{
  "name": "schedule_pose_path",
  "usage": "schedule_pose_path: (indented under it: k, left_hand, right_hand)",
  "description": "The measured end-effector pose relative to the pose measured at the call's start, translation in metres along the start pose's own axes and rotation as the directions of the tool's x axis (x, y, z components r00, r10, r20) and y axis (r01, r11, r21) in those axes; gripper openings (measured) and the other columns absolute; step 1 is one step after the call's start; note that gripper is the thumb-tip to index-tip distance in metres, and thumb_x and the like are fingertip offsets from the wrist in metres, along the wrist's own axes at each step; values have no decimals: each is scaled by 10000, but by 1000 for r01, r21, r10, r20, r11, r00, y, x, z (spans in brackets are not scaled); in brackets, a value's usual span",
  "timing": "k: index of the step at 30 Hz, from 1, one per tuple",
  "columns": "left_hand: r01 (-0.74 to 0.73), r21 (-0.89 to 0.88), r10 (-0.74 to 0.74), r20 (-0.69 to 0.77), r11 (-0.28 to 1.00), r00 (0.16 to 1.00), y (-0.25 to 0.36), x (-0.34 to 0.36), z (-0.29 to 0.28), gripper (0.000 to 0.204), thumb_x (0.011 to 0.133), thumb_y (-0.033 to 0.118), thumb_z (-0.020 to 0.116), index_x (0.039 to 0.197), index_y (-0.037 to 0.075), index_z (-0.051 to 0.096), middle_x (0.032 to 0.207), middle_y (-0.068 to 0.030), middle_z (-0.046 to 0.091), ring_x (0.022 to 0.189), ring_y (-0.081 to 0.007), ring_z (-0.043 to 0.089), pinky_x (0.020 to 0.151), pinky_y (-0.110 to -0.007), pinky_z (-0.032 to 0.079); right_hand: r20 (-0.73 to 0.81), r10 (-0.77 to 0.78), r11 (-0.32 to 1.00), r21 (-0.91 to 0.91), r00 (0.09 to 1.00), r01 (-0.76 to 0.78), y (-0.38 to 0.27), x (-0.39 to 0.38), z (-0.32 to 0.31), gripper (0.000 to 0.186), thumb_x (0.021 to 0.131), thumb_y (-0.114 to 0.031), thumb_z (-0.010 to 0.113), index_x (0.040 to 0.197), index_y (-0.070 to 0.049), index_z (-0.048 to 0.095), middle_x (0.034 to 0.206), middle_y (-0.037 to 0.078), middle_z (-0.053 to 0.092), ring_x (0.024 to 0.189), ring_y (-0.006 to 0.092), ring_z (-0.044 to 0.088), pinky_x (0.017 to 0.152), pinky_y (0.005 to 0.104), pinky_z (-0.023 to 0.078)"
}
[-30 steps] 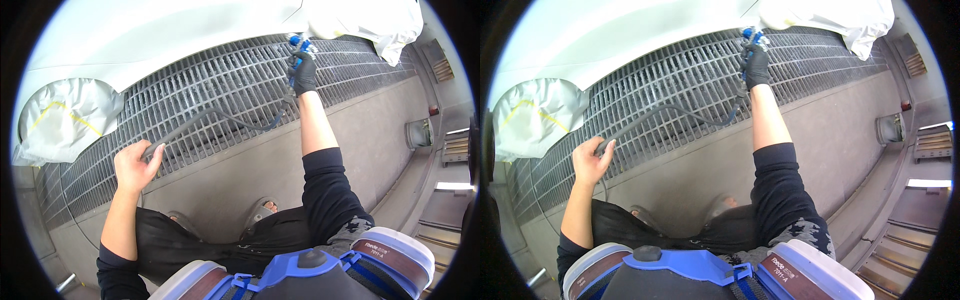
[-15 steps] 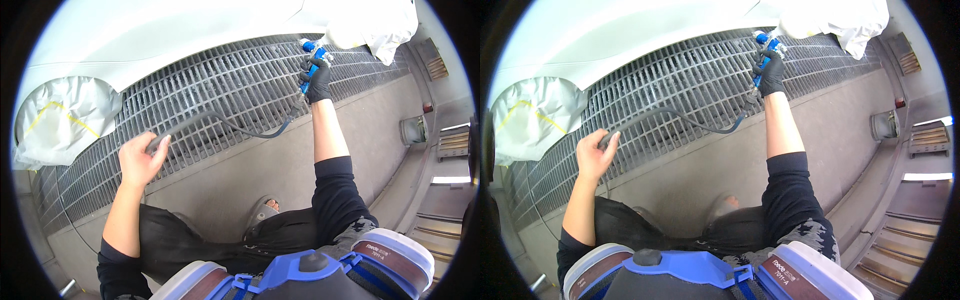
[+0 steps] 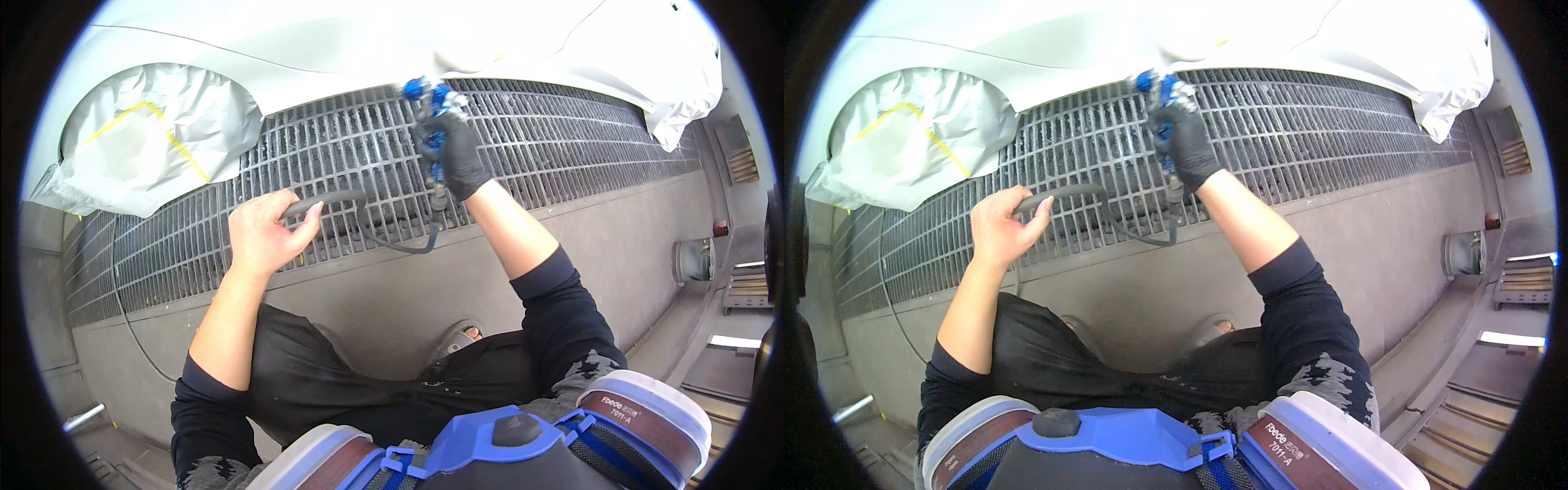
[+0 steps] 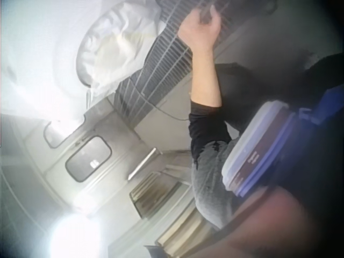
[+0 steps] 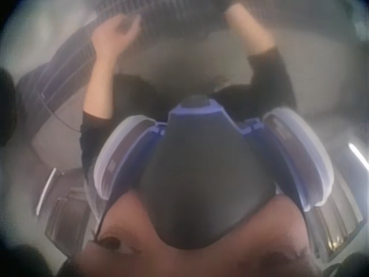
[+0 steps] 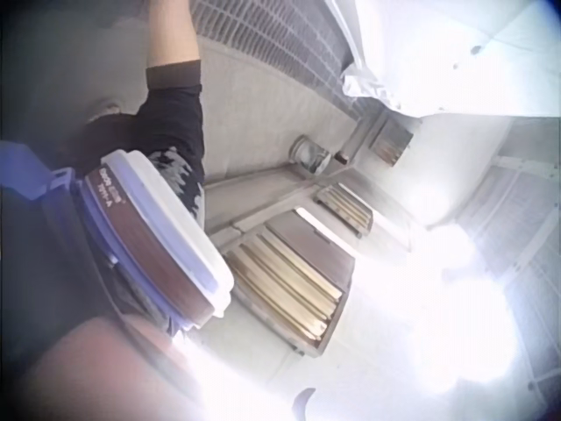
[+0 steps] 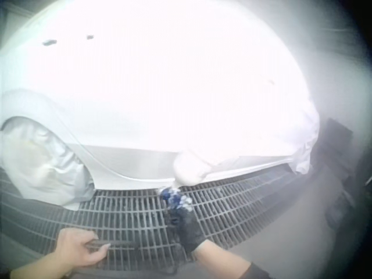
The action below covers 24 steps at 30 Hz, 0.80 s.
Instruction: The person uses a spray gun to apply white paint to a car bumper in a paint booth. They move the gun in steady horizontal passes across the surface, briefly refilling the paint cup, and continue spraying until the bumper is fully coated.
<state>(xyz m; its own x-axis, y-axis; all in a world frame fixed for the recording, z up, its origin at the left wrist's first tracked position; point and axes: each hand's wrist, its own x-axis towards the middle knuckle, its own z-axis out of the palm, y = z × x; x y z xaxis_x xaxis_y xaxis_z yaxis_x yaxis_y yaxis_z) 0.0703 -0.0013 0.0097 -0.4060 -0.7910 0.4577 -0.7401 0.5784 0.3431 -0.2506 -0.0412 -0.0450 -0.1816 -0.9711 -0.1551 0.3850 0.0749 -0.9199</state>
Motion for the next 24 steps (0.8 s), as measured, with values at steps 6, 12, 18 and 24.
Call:
schedule_pose_path:
  k: [6,12,18,24]
  left_hand:
    - [-42,-2,42,6,999,999,2,-2,1,316,777,312,826,658,108,617,570,-64,569,518,-263,597,494,-375,454]
    - [-37,-35,38,20,999,999,13,3,14,291,796,283,826,681,92,639,575,-75,571,514,-266,585,499,-371,449]
    - [43,-54,-37,97,998,995,30,9,29,291,822,287,821,696,79,661,588,-92,582,513,-277,588,505,-374,448]
    - [45,-76,-37,101,996,994,43,14,41,301,840,293,821,710,71,664,570,-100,571,491,-269,577,504,-373,445]
  right_hand:
    - [290,-356,672,-581,888,459,32,13,-2,174,874,-36,669,1034,-93,704,931,83,657,755,215,621,674,329,527]
    - [309,-655,26,-903,690,429,-3,34,-108,313,755,0,809,1045,-82,725,984,130,746,905,291,722,819,380,581]
    - [-340,-318,941,-224,885,252,-55,23,-197,141,951,-106,598,1003,-33,707,892,69,643,651,192,618,522,326,504]
    - [-624,-255,950,-19,739,311,-82,29,-260,235,955,-267,521,902,-60,619,711,68,593,461,182,476,446,327,402]
